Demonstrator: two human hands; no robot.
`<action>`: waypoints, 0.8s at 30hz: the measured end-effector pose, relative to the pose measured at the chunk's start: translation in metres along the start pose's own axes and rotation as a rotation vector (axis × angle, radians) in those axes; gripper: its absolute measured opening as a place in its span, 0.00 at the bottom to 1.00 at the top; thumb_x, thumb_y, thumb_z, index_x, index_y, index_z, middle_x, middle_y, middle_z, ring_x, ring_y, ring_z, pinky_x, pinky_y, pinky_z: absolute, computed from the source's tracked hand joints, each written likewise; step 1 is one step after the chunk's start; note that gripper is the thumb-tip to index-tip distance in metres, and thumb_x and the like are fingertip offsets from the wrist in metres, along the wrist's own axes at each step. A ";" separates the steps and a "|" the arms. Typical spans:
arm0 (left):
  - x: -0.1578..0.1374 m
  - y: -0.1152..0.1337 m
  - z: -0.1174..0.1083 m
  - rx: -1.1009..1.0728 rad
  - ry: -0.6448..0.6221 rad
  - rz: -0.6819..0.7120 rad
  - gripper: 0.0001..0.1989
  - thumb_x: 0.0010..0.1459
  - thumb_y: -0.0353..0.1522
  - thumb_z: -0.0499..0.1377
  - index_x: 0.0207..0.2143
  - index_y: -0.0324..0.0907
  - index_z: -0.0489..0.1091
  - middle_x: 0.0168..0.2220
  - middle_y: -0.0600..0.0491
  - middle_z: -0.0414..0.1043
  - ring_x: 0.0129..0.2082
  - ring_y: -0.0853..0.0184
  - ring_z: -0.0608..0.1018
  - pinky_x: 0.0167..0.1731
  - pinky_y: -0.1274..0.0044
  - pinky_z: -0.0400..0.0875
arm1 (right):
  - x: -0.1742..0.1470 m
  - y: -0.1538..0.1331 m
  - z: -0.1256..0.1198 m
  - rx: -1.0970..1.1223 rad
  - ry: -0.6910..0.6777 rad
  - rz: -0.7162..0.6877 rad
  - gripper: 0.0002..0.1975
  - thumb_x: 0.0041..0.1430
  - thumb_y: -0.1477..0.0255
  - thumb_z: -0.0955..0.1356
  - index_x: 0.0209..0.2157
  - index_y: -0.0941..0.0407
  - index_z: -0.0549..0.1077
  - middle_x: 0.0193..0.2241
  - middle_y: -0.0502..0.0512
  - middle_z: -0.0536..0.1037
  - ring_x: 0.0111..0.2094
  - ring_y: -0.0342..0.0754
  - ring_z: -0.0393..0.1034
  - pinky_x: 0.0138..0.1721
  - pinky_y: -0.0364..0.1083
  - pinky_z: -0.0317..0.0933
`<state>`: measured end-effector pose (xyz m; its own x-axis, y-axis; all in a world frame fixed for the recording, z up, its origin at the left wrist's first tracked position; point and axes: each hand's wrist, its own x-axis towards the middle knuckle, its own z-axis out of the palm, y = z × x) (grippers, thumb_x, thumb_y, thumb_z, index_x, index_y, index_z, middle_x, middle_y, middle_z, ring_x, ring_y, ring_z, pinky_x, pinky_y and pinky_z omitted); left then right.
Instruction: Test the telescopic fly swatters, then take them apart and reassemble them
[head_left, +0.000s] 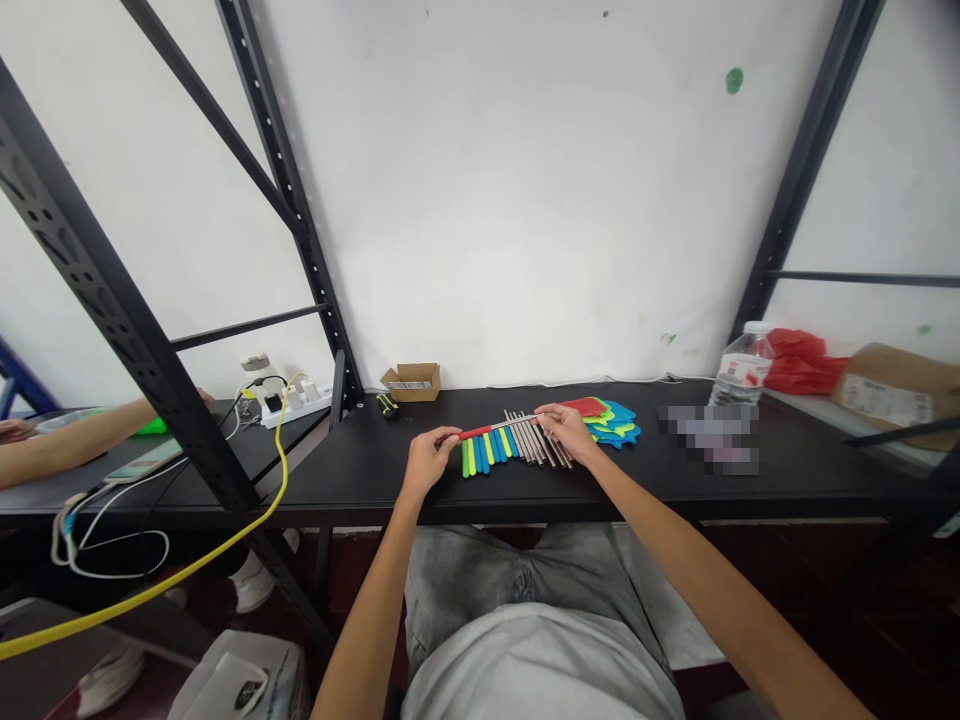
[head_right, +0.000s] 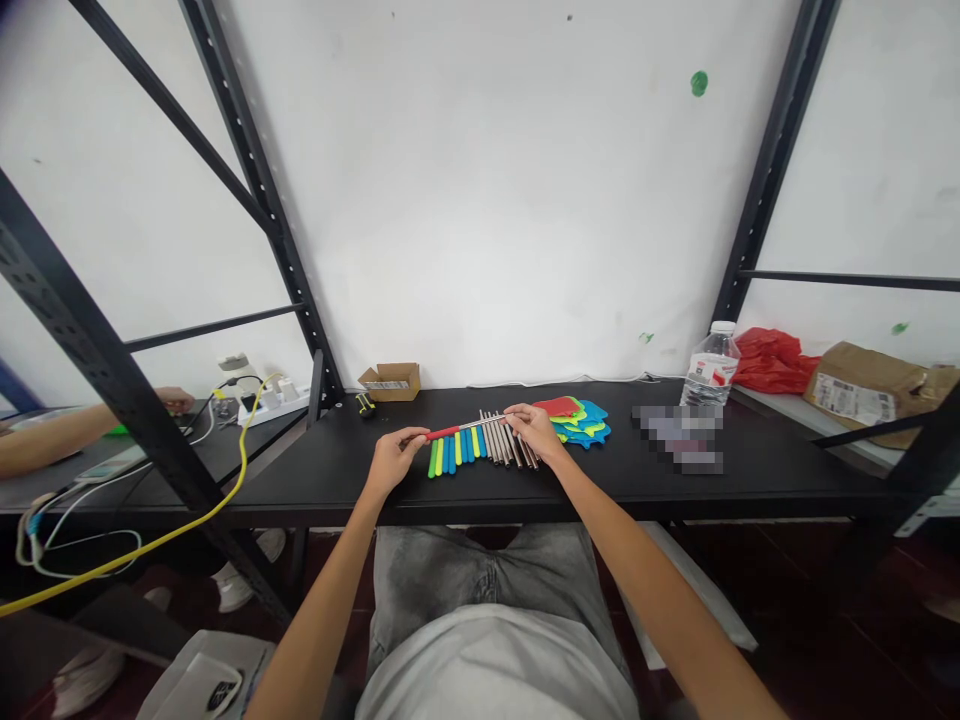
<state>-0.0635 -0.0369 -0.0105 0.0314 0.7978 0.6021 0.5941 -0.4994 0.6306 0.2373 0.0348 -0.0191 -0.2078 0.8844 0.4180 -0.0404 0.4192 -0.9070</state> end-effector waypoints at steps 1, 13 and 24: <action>0.000 0.001 0.000 0.000 -0.003 0.001 0.12 0.60 0.36 0.56 0.40 0.42 0.77 0.35 0.51 0.80 0.35 0.63 0.80 0.38 0.74 0.73 | 0.000 -0.001 0.001 -0.015 0.002 0.000 0.16 0.50 0.60 0.70 0.37 0.56 0.74 0.33 0.58 0.80 0.24 0.44 0.67 0.20 0.42 0.55; -0.001 0.003 0.001 0.010 -0.023 0.014 0.11 0.59 0.37 0.57 0.39 0.43 0.77 0.36 0.51 0.80 0.33 0.65 0.79 0.37 0.74 0.72 | 0.001 0.004 0.000 -0.094 -0.054 -0.072 0.16 0.53 0.59 0.70 0.35 0.57 0.76 0.29 0.58 0.81 0.30 0.49 0.73 0.29 0.46 0.63; -0.002 0.006 0.000 0.020 -0.026 0.010 0.11 0.58 0.36 0.58 0.39 0.42 0.78 0.34 0.52 0.79 0.30 0.66 0.78 0.34 0.76 0.71 | -0.002 0.000 0.000 -0.143 -0.079 -0.067 0.18 0.53 0.56 0.69 0.35 0.57 0.77 0.29 0.58 0.81 0.28 0.49 0.72 0.28 0.46 0.62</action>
<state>-0.0596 -0.0415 -0.0079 0.0582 0.8018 0.5948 0.6094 -0.5004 0.6149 0.2374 0.0335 -0.0201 -0.2853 0.8370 0.4670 0.0813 0.5066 -0.8583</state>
